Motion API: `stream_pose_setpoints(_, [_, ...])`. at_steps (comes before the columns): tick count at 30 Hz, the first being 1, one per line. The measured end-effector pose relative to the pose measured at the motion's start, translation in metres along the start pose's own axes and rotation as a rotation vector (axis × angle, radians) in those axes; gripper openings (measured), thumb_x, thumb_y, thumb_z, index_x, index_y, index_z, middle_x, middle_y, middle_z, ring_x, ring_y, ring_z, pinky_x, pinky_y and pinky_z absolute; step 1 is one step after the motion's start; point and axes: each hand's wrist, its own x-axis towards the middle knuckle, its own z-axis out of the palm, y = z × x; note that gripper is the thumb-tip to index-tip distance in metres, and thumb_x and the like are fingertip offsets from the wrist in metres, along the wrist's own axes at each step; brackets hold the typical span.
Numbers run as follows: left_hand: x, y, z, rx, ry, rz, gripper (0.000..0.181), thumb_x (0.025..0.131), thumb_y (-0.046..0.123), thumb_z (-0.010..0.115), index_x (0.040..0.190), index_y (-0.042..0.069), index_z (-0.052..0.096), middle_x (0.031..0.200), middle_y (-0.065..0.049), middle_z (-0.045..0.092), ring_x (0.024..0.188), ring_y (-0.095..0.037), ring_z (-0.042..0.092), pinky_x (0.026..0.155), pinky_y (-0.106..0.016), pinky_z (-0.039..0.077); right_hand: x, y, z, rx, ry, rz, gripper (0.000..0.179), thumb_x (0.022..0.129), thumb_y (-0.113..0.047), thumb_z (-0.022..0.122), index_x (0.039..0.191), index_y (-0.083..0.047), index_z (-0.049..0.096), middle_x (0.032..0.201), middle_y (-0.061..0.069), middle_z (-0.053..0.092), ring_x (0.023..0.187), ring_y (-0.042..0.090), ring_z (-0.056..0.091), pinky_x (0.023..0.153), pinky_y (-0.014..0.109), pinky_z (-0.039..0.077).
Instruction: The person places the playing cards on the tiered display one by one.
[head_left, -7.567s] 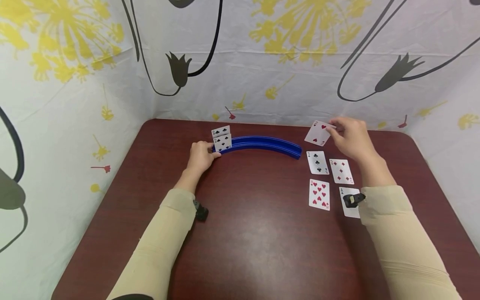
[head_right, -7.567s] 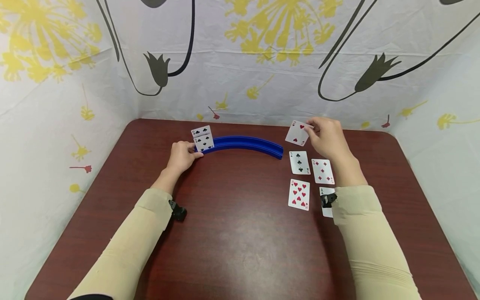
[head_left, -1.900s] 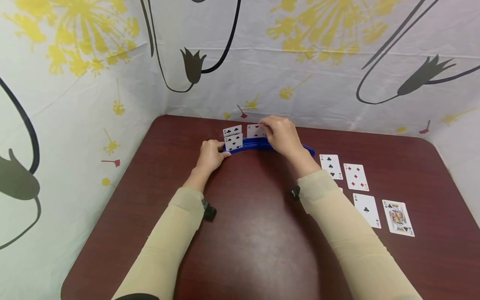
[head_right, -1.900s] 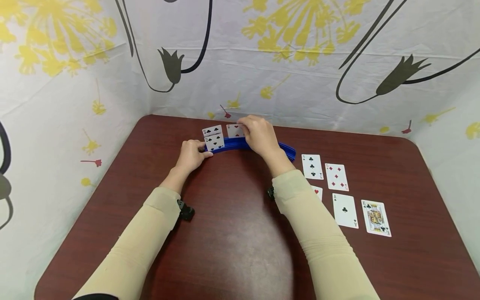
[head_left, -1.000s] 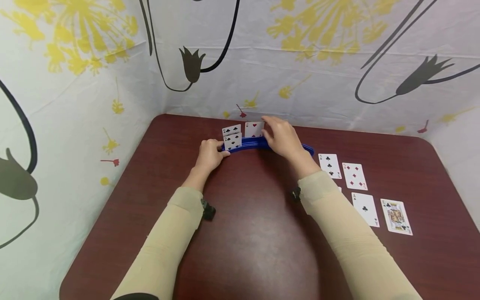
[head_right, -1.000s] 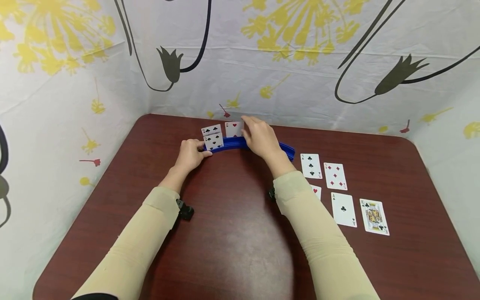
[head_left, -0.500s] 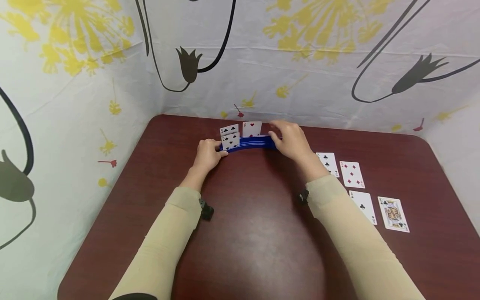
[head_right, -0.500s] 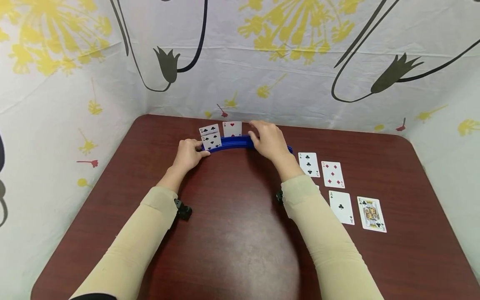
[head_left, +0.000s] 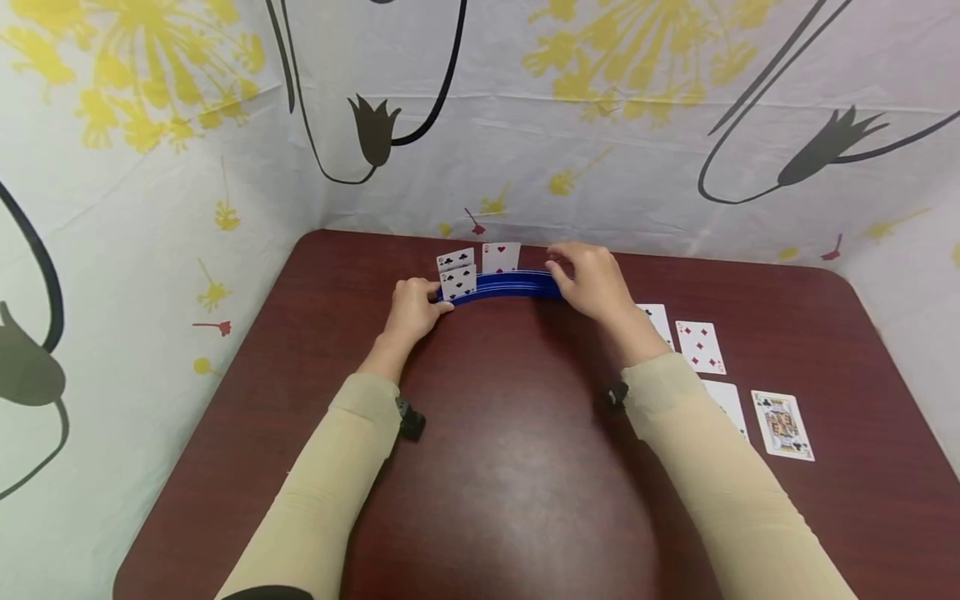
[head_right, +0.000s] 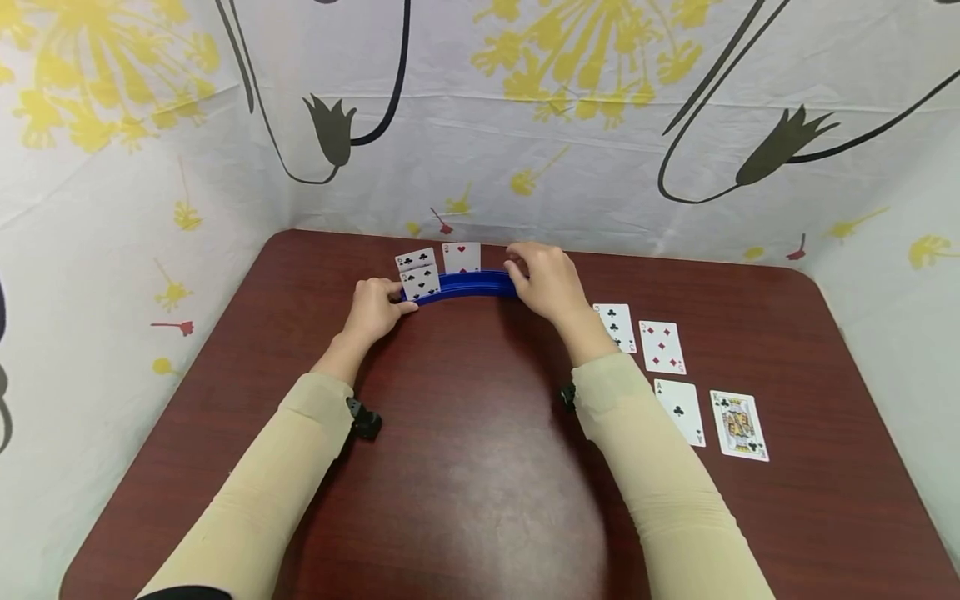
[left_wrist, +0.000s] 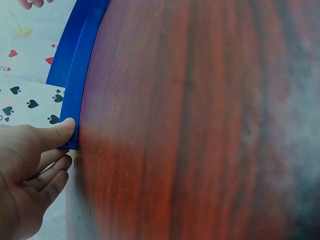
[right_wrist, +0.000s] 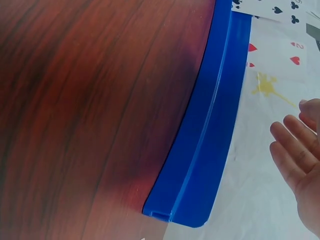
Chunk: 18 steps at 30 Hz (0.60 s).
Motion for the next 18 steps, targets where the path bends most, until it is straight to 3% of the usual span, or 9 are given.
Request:
stream_pose_setpoints(7, [0.0, 0.002, -0.001, -0.013, -0.01, -0.018, 0.053, 0.092, 0.024, 0.077, 0.137, 0.001, 0.062, 0.136, -0.021, 0.061, 0.131, -0.033, 0.054, 0.106, -0.044, 0.048, -0.007, 0.004, -0.009, -0.003, -0.019, 0.036, 0.025, 0.098, -0.014, 0.067, 0.116, 0.002, 0.073, 0.115, 0.02, 0.072, 0.111, 0.039, 0.066, 0.097, 0.054, 0.05])
stream_pose_setpoints(18, [-0.001, 0.001, 0.0, -0.011, -0.009, -0.012, 0.052, 0.093, 0.023, 0.077, 0.137, 0.001, 0.062, 0.134, -0.021, 0.063, 0.131, -0.034, 0.053, 0.107, -0.044, 0.047, -0.021, 0.017, -0.015, -0.017, 0.005, 0.044, 0.022, 0.097, -0.012, 0.067, 0.113, 0.002, 0.074, 0.112, 0.021, 0.073, 0.107, 0.041, 0.067, 0.094, 0.056, 0.051])
